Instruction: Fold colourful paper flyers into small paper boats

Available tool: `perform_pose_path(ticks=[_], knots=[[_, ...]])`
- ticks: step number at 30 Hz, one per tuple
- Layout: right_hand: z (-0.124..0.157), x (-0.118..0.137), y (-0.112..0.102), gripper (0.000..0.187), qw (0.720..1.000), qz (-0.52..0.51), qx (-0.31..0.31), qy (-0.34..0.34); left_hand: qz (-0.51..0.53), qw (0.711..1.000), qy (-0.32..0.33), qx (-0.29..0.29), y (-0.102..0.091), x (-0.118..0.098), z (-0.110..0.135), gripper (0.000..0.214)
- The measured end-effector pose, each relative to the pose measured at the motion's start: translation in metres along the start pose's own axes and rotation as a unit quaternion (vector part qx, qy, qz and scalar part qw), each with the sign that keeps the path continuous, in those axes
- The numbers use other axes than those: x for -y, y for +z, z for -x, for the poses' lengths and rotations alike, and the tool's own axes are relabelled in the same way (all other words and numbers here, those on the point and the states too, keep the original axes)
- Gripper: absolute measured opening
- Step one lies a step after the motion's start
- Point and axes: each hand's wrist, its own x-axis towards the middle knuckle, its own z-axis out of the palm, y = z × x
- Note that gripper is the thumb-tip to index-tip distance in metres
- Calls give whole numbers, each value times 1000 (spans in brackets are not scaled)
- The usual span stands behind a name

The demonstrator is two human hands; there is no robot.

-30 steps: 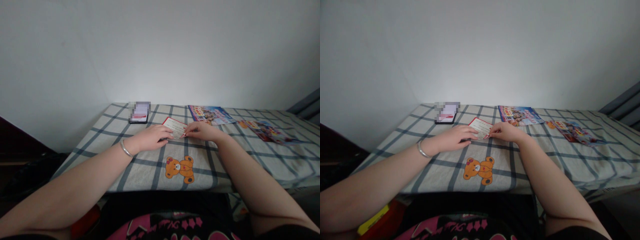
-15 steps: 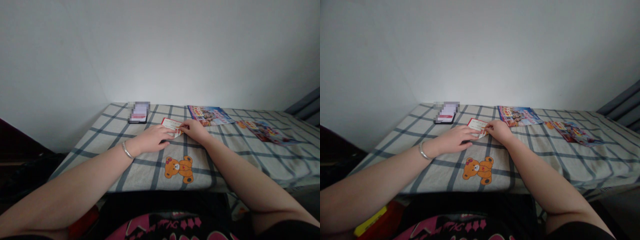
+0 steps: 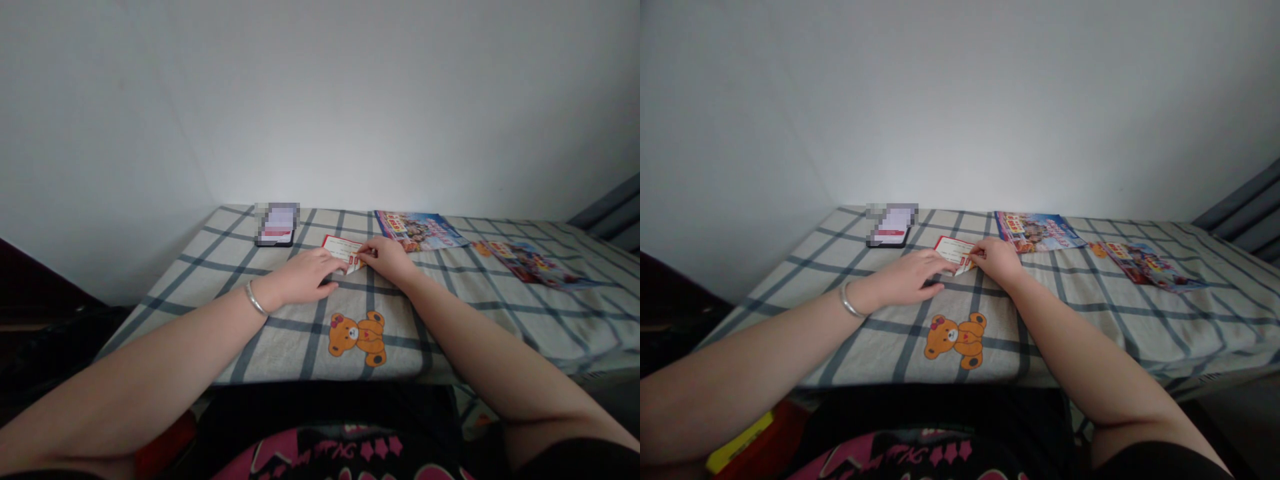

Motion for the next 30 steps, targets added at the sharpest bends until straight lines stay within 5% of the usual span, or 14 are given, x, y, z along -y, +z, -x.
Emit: perform_pose_path(ticks=[21,30], knots=[[-2,2,5,13,1000,-4,-5,19,-36,998,44,21,1,3,-4,32],[4,2,-1,11,996,33,-57,-53,-60,997,29,42,0,-2,-5,36]])
